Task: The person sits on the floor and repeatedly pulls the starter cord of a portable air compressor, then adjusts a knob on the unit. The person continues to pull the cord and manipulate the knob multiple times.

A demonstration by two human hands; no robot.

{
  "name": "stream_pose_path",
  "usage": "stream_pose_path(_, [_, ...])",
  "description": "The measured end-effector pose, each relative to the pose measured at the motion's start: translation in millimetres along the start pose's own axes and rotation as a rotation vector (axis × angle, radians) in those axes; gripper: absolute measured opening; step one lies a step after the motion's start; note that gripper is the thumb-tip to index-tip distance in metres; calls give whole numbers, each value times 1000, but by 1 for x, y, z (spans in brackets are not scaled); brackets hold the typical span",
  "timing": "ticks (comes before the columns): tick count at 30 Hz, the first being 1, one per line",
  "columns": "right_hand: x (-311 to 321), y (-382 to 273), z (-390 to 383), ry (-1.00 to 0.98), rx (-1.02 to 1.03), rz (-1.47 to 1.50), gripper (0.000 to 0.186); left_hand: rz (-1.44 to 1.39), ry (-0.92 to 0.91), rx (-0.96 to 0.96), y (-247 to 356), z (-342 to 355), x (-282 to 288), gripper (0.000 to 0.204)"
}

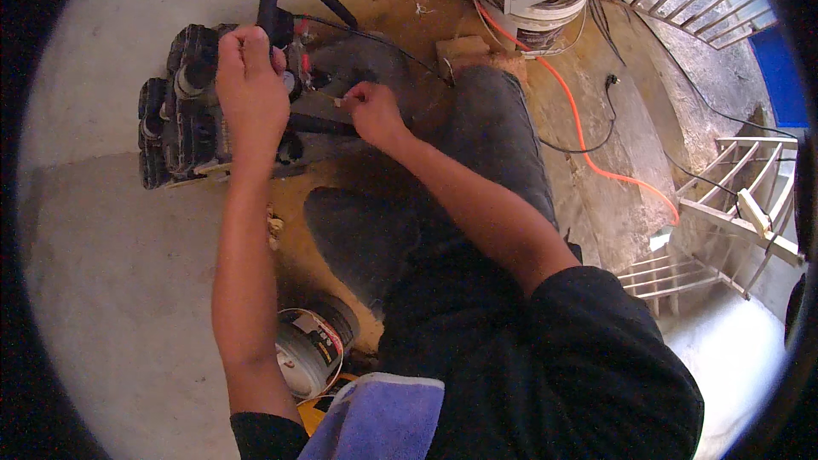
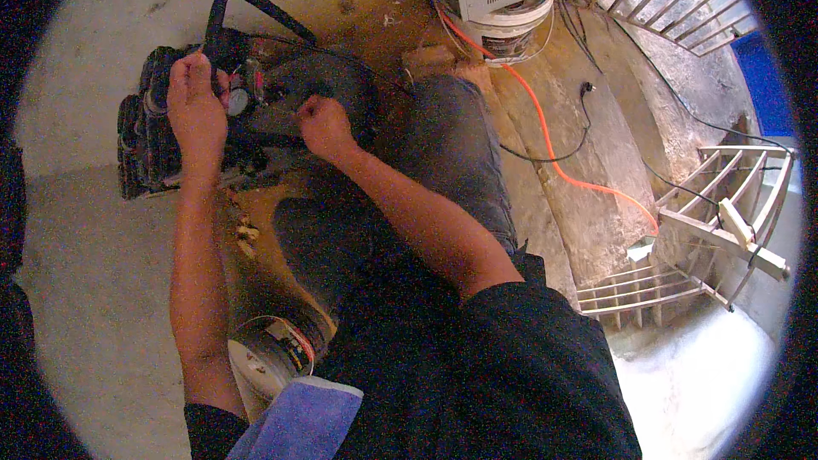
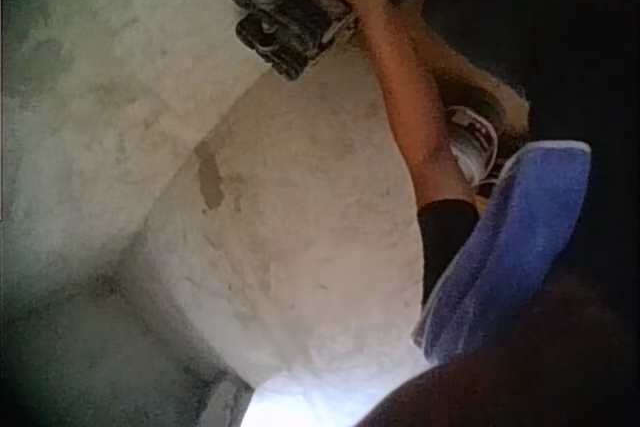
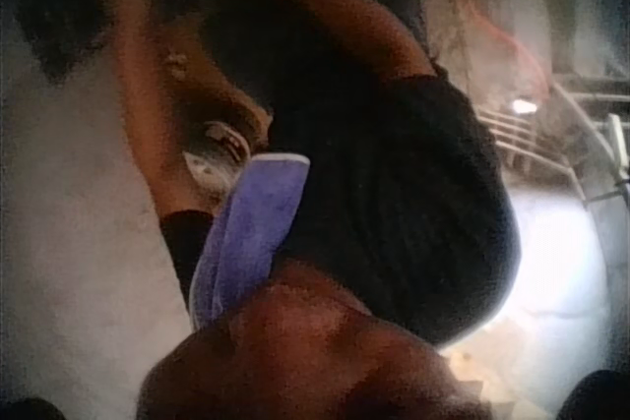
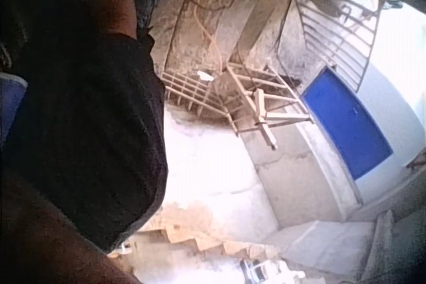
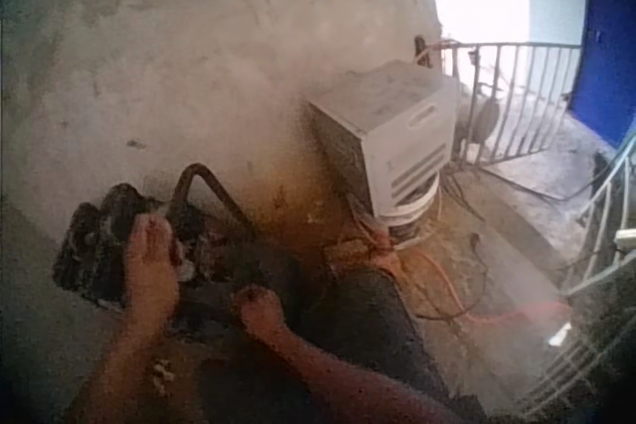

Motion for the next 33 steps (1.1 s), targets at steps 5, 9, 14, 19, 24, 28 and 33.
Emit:
stream_pose_path(5, [2, -18, -6, 196, 365, -3, 14, 4, -38, 32, 3, 1, -1, 18])
stream_pose_path(9, [-8, -32, -1, -141, 375, 115, 12, -50, -9, 17, 1, 1, -2, 17])
stream_pose_path(14, [16, -59, -15, -217, 584, -299, 16, -50, -23, -3, 0, 1, -2, 18])
stream_pose_path(19, [11, -84, -3, -357, 682, -257, 24, -145, -20, 150, 4, 0, 0, 17])
stream_pose_path(24, [6, -100, 3, -507, 575, -405, 28, -151, 49, 138, -20, -13, 23, 18])
stream_pose_path(28, [-3, -98, 4, -629, 600, -519, 30, 41, -10, 115, -73, -59, 34, 19])
stream_pose_path(33, [-16, -27, 22, -594, 538, -181, 28, -127, 49, 395, -134, -86, -2, 19])
Point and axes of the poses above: each hand's wrist, its own z-axis towards the middle knuckle, its own x-axis out of the back of the hand, y = z × x, the point moved 4 cm from there along z, towards the middle knuckle, and after that the axes turned 1 degree about -y, right-handed, at the moved point
